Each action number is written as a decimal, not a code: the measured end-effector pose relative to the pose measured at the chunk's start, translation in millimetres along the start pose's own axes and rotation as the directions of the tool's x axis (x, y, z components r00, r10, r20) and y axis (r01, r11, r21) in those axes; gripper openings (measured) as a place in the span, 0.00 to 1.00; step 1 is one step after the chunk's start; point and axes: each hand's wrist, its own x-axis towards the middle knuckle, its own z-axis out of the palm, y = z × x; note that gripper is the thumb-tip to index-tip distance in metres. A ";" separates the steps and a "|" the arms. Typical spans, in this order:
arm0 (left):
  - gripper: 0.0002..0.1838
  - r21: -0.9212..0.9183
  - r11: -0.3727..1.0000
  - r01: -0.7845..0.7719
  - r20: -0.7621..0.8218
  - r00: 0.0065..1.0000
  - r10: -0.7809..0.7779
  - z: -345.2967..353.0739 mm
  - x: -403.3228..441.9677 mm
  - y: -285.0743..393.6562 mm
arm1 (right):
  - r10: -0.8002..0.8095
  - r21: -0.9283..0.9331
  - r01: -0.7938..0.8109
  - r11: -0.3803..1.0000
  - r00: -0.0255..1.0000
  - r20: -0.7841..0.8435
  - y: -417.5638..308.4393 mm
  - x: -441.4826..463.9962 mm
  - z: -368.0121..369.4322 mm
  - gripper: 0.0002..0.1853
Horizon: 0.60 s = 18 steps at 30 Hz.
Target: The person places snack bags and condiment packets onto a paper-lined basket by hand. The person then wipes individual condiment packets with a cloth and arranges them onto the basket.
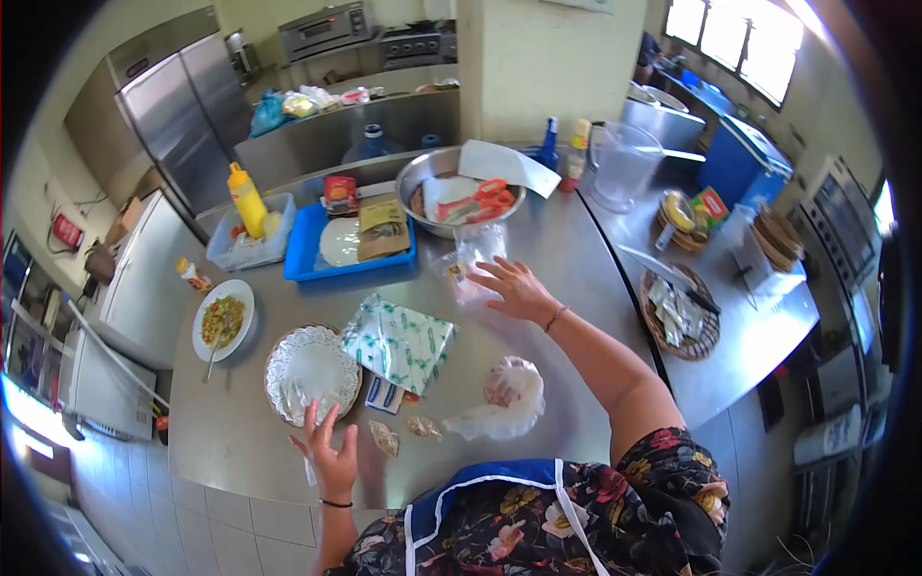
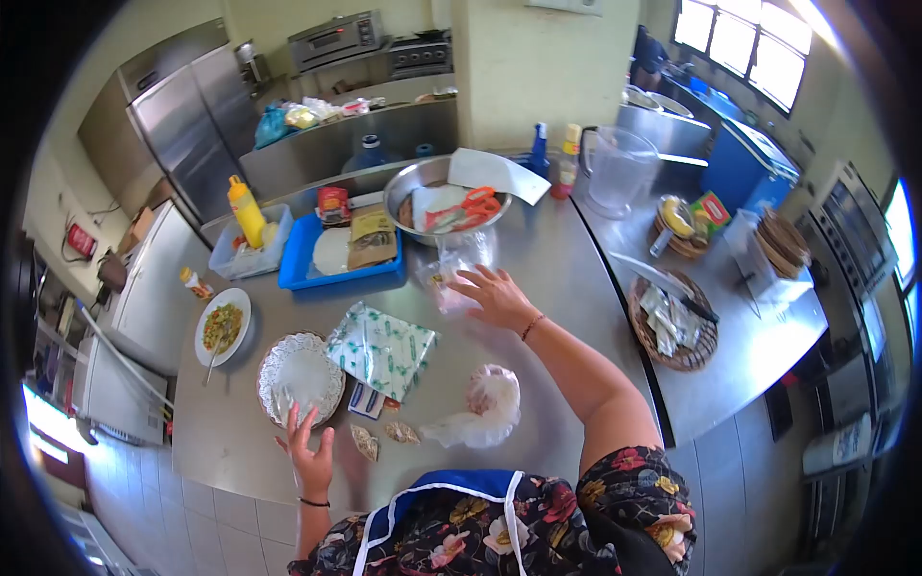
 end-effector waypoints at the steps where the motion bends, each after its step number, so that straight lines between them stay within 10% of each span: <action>1: 0.21 0.003 1.000 0.021 0.017 1.000 -0.021 0.8 -0.6 4.4 | 0.013 0.036 -0.015 0.999 0.999 0.042 3.6 5.4 6.5 0.30; 13: 0.23 -0.016 0.968 -0.252 0.191 0.949 0.250 63.0 53.9 53.3 | 0.128 0.179 -0.111 0.978 0.988 -0.087 7.8 7.5 46.4 0.10; 18: 0.42 -0.045 0.915 -0.401 0.312 0.864 0.394 102.3 84.1 103.2 | 0.040 0.469 -0.116 0.876 0.985 0.168 -16.4 -6.7 -16.0 0.08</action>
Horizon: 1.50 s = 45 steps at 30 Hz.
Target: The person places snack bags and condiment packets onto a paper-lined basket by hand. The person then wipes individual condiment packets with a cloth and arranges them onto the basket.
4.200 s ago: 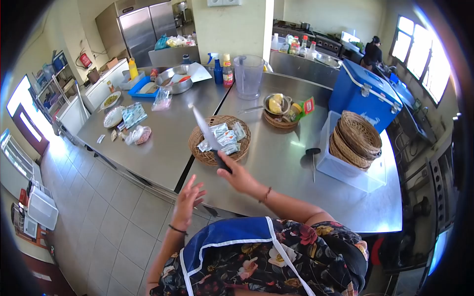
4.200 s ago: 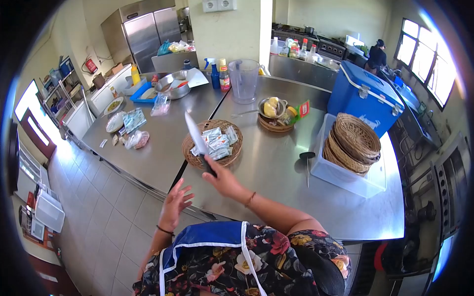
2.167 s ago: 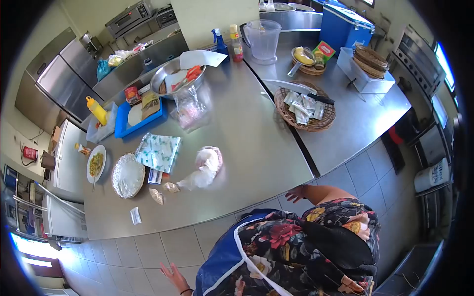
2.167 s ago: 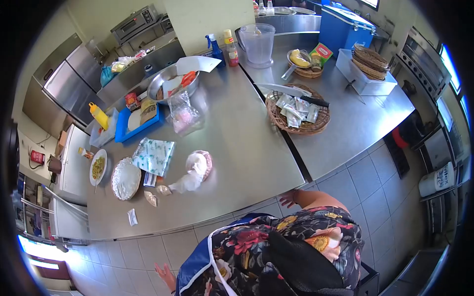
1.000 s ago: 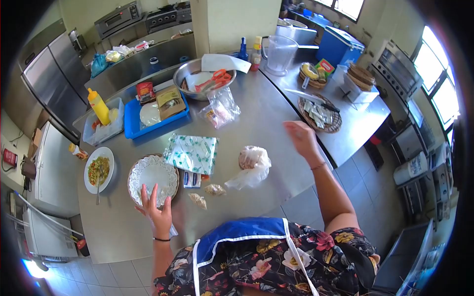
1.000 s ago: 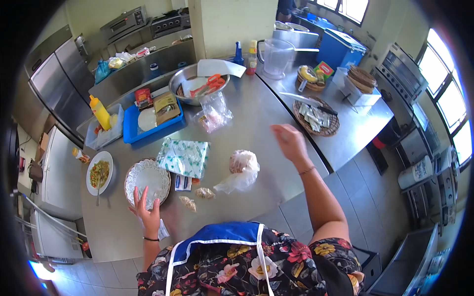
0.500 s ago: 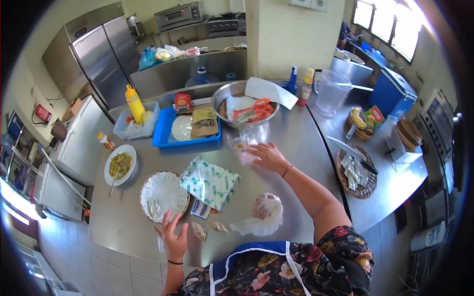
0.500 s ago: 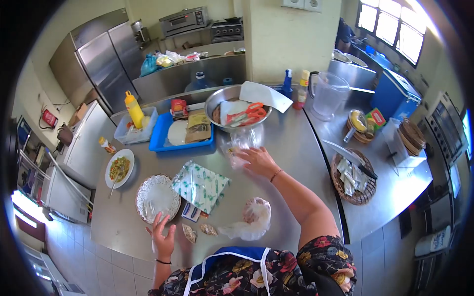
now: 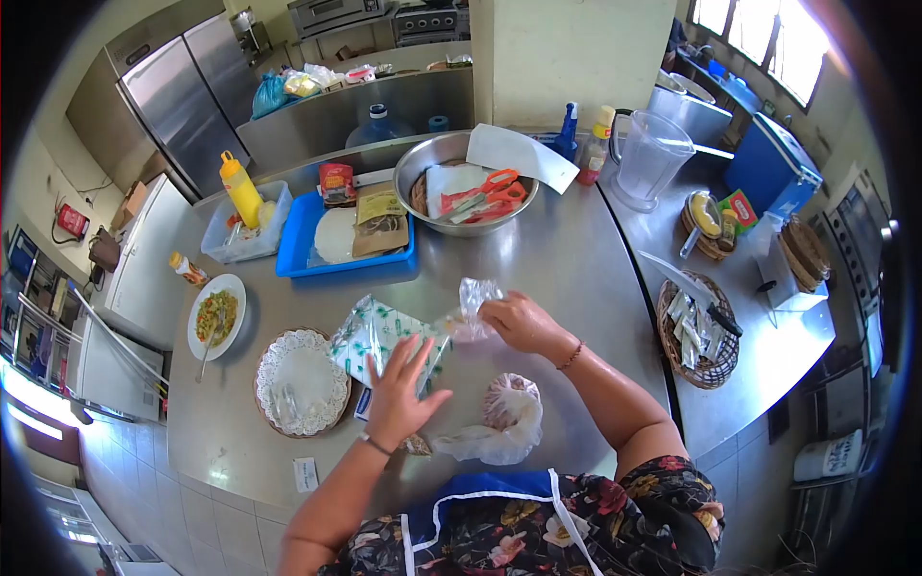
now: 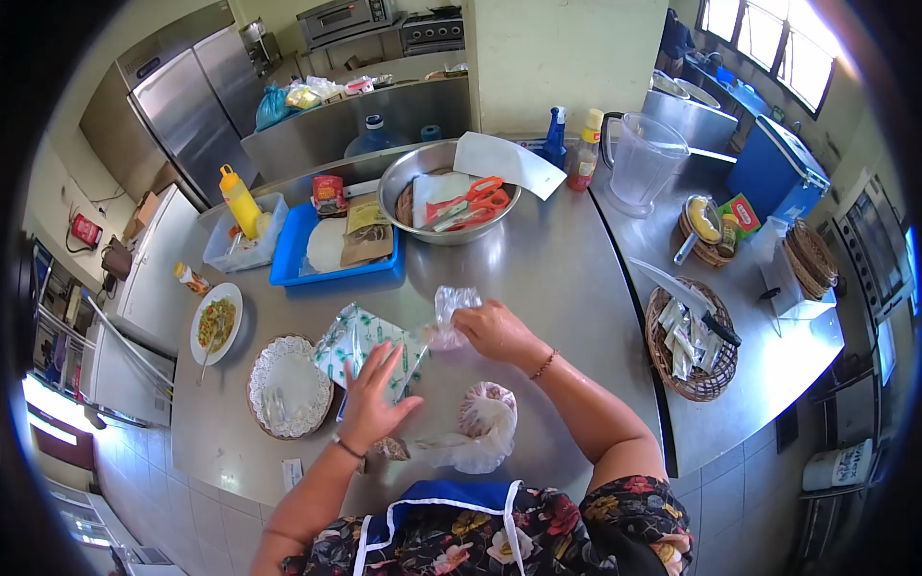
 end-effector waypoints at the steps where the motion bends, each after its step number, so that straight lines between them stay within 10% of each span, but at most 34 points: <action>1: 0.45 -0.022 1.000 0.004 0.027 1.000 -0.004 5.7 7.3 10.8 | -0.027 0.028 0.025 0.999 0.998 0.060 -5.6 -3.2 -5.0 0.09; 7: 0.48 -0.156 0.988 -0.005 0.179 0.983 0.033 40.8 30.1 27.2 | 0.024 0.437 -0.029 0.899 1.000 0.018 -36.7 -27.6 -11.1 0.11; 11: 0.26 -0.281 0.959 0.025 0.053 0.999 -0.010 50.9 30.0 21.5 | -0.010 0.461 0.097 0.882 0.982 -0.188 -10.1 -45.3 -0.8 0.23; 17: 0.15 -0.693 0.719 0.051 -0.140 0.969 -0.205 43.5 36.6 40.7 | 0.085 0.800 -0.243 0.548 0.968 0.235 -24.7 -58.5 2.4 0.41; 23: 0.26 -0.929 0.324 0.176 0.034 0.916 -0.399 47.0 64.4 23.9 | 0.249 0.932 -0.176 0.316 0.964 0.097 -20.8 -29.9 25.7 0.25; 26: 0.27 -0.921 0.264 0.286 0.238 0.950 -0.200 20.5 72.1 10.1 | 0.328 0.924 -0.074 0.375 0.943 -0.057 -13.9 -0.6 -15.4 0.20; 31: 0.18 -0.884 0.366 0.290 0.211 0.947 -0.241 -11.5 65.6 -12.2 | 0.433 0.802 0.215 0.557 0.750 -0.501 26.7 74.6 -83.6 0.17; 34: 0.17 -0.878 0.405 0.253 0.094 0.923 -0.373 -33.0 46.7 -40.3 | 0.293 0.324 -0.073 0.943 0.642 -0.708 77.7 118.8 -106.6 0.25; 41: 0.17 -0.854 0.444 0.270 -0.095 0.759 -0.644 -84.4 -29.7 -85.0 | 0.551 -0.281 -0.668 0.690 0.735 -0.395 141.6 166.1 -82.7 0.44; 45: 0.16 -0.862 0.293 0.413 0.082 0.684 -0.725 -70.6 -68.1 -70.6 | 0.272 -0.415 -0.644 0.643 0.698 -0.662 131.2 160.3 -75.4 0.43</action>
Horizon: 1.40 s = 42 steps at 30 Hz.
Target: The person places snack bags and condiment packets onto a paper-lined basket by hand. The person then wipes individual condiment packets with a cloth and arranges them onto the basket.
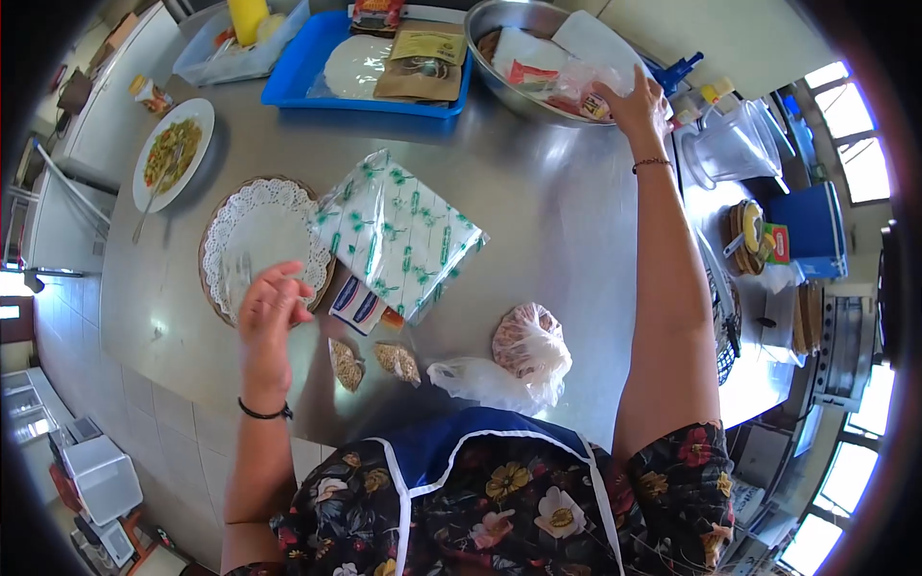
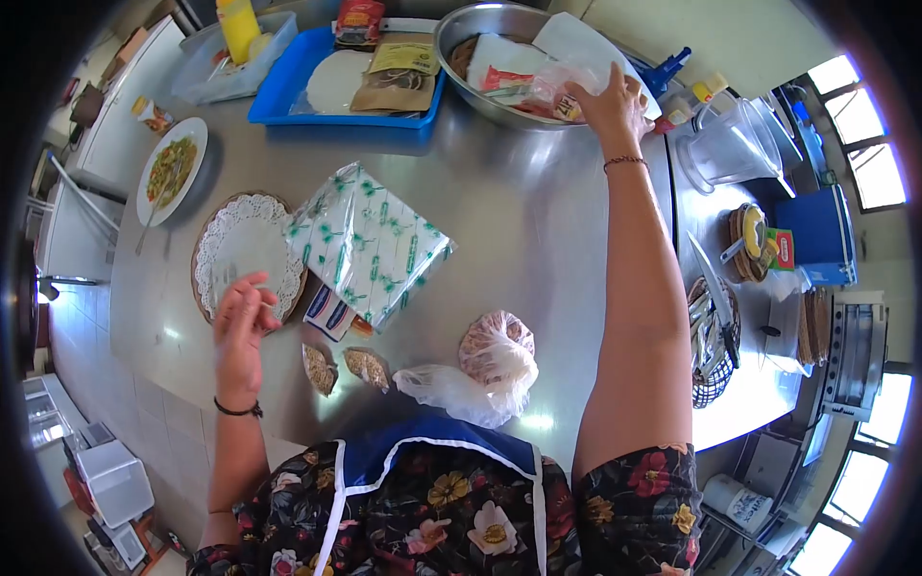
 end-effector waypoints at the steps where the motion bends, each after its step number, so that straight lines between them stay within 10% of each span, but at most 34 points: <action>1: 0.17 -0.007 1.000 0.022 0.092 0.996 -0.021 -1.5 -6.9 -8.5 | -0.001 -0.012 0.000 1.000 0.992 -0.129 -6.7 -7.9 -10.9 0.42; 4: 0.19 -0.021 0.996 0.089 0.099 0.991 -0.087 16.3 -24.6 -26.9 | -0.190 0.275 0.298 0.914 0.914 -0.358 -38.3 -37.4 -45.5 0.35; 7: 0.27 -0.090 0.983 0.162 0.156 0.977 -0.147 36.2 -33.3 -31.3 | -0.501 0.606 0.399 0.688 0.865 0.000 -77.0 -105.0 -71.5 0.24; 13: 0.35 -0.078 0.987 0.137 0.159 0.979 -0.124 66.7 -20.9 -45.0 | -0.484 0.525 0.165 0.835 0.673 0.559 -105.4 -206.5 -66.3 0.29; 19: 0.35 -0.086 0.988 0.127 0.106 0.987 -0.118 77.6 -3.1 -56.4 | -0.493 0.616 0.058 0.786 0.659 0.568 -91.2 -233.2 -34.9 0.28; 22: 0.31 -0.067 0.990 0.121 0.123 0.986 -0.112 74.8 5.9 -63.0 | -0.339 0.667 -0.503 0.550 0.595 0.729 -76.4 -243.9 -66.8 0.24; 33: 0.27 -0.079 0.989 0.125 0.222 0.969 -0.104 97.5 -4.7 -37.9 | -0.446 0.599 -0.747 0.289 0.449 0.774 -39.4 -240.4 -99.3 0.30; 42: 0.29 -0.134 0.988 -0.071 0.209 0.973 0.099 78.4 -10.4 5.8 | -0.298 0.912 -0.394 -0.111 0.889 0.348 -49.2 -144.5 -112.7 0.30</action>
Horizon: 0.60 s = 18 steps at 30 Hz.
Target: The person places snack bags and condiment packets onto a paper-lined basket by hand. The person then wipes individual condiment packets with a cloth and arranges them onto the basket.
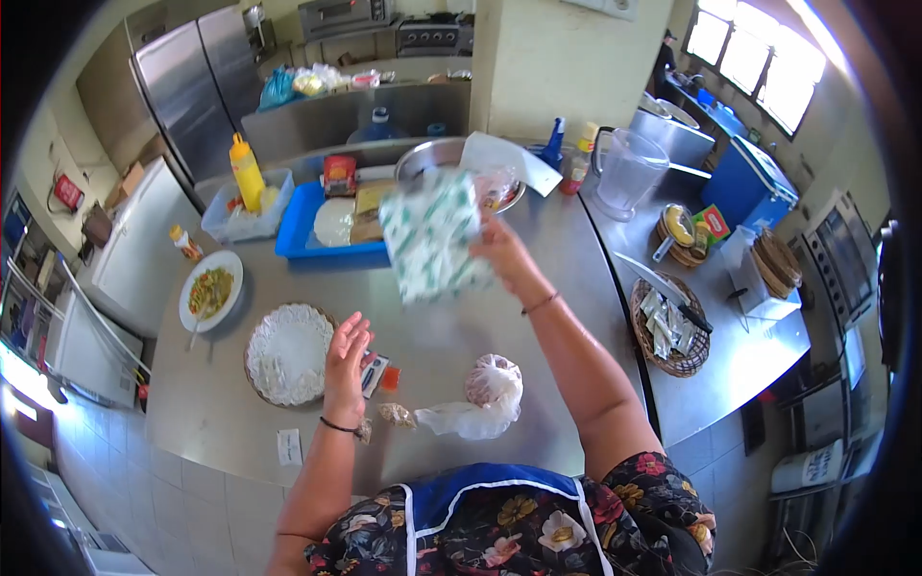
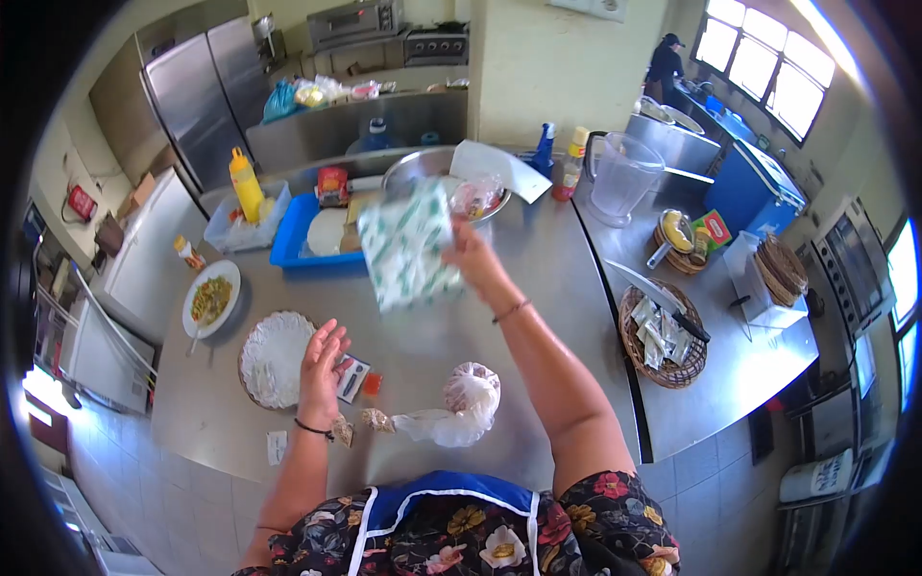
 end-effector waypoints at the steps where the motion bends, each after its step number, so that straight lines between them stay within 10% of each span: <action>1: 0.29 0.005 1.000 0.013 0.004 1.000 -0.013 -6.6 -2.8 -0.5 | -0.076 0.003 0.076 0.997 0.995 -0.060 -5.1 14.6 -4.6 0.30; 8: 0.20 0.015 0.995 0.101 -0.021 0.995 -0.100 -42.6 -33.9 -28.9 | -0.273 -0.174 0.218 0.960 0.862 -0.426 41.6 148.3 -54.8 0.29; 11: 0.18 0.042 0.996 0.083 -0.051 0.995 -0.081 -53.3 -40.5 -34.2 | -0.154 -0.550 -0.123 0.826 0.889 -0.430 63.5 159.3 -70.2 0.29; 18: 0.15 0.110 0.992 0.067 -0.052 0.997 -0.061 -55.7 -59.6 -41.5 | 0.071 -0.158 -0.144 0.977 0.916 -0.394 42.7 126.7 -75.9 0.36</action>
